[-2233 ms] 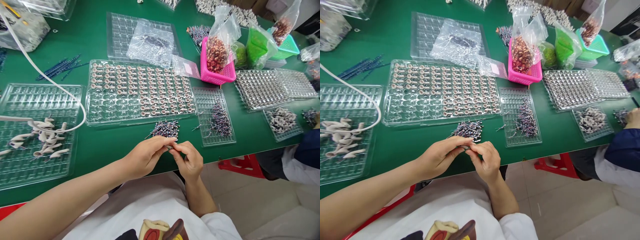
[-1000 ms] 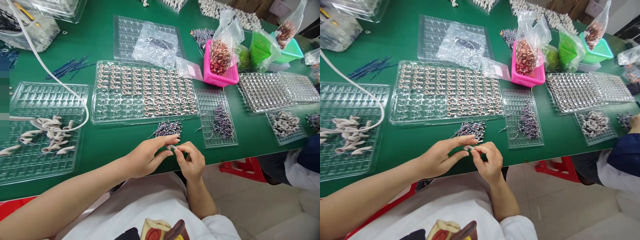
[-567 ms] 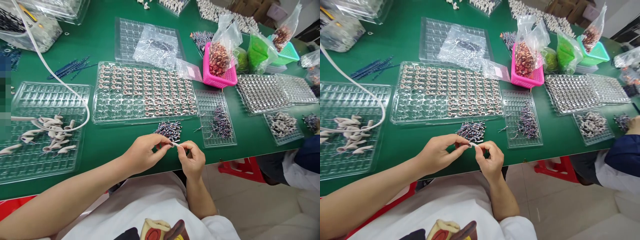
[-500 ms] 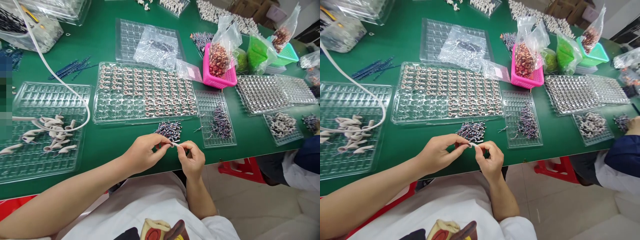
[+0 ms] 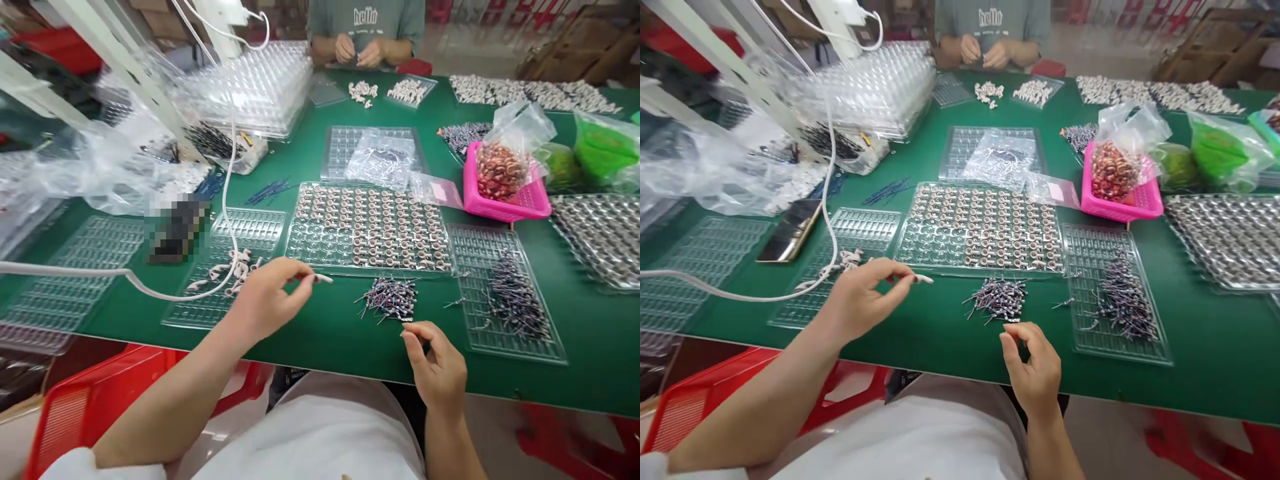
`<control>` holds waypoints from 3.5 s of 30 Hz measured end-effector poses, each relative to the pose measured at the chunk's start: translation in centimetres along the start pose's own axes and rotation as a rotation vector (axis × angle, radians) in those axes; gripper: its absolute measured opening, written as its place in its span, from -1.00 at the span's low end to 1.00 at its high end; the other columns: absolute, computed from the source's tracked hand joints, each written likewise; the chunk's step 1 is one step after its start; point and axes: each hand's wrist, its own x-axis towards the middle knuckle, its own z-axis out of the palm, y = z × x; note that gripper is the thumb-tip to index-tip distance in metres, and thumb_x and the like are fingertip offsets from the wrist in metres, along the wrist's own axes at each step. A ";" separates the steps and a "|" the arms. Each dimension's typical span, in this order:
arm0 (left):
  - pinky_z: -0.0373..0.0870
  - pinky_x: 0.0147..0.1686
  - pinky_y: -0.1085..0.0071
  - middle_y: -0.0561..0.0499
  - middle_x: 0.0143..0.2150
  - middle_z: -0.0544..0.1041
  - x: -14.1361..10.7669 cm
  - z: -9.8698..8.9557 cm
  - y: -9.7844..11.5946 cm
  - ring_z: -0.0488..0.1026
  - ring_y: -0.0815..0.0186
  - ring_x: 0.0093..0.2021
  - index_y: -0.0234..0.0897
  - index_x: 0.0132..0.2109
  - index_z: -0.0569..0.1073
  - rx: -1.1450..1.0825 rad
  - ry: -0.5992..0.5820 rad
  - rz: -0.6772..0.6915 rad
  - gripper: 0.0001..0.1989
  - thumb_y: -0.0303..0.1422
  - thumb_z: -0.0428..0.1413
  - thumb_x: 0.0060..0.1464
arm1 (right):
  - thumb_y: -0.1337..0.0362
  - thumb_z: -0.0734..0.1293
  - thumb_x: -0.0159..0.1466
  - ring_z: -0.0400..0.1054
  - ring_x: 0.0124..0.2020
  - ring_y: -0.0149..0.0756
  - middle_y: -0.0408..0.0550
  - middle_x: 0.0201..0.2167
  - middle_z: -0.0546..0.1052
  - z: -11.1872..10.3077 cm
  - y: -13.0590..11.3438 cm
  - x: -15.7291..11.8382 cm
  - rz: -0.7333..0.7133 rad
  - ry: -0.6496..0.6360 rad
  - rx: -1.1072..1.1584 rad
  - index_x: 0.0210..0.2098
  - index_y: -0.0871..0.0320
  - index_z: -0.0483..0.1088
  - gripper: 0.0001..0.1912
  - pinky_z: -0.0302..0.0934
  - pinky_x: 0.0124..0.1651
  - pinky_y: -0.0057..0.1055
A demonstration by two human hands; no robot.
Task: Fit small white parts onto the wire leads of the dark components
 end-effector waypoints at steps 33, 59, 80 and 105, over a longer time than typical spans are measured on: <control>0.34 -0.04 0.16 -0.25 -0.23 0.52 12.3 1.4 -6.4 0.43 -0.04 -0.07 -0.38 -0.28 0.51 0.438 -0.013 -0.185 -0.77 -0.32 0.03 0.10 | 0.39 0.27 0.34 0.40 -0.37 -0.37 -0.13 -0.38 0.52 0.3 -0.2 0.1 -0.001 0.031 0.145 -0.23 0.11 0.45 -0.88 0.28 -0.31 -0.43; 0.37 -0.36 0.38 -0.02 -0.32 0.48 2.5 9.8 5.7 0.40 0.33 -0.38 -0.32 -0.13 0.39 -1.061 -0.633 -0.284 -0.82 -0.33 0.05 0.15 | 0.43 0.27 0.29 0.35 -0.24 -0.23 -0.03 -0.31 0.45 -2.0 0.2 1.4 -0.053 -0.227 -0.331 -0.31 0.12 0.40 -0.89 0.27 -0.16 -0.28; 0.22 -0.37 0.44 0.00 -0.29 0.45 2.7 7.3 5.4 0.33 0.29 -0.31 -0.25 -0.24 0.51 -0.577 -0.797 0.137 -0.81 -0.26 0.07 0.19 | 0.44 0.32 0.26 0.42 -0.35 -0.33 -0.13 -0.37 0.54 -0.2 -0.8 0.3 -0.078 -0.135 0.029 -0.23 0.06 0.41 -0.85 0.33 -0.26 -0.36; -0.14 -0.57 0.48 0.19 -0.56 0.12 2.0 8.6 6.3 -0.02 0.49 -0.58 -0.28 -0.42 0.36 -1.165 -0.954 -0.543 -0.69 -0.15 0.24 -0.07 | 0.35 0.30 0.30 0.43 -0.39 -0.33 -0.10 -0.39 0.53 -0.3 -0.9 0.0 0.053 -0.009 0.064 -0.27 0.08 0.42 -0.94 0.35 -0.35 -0.38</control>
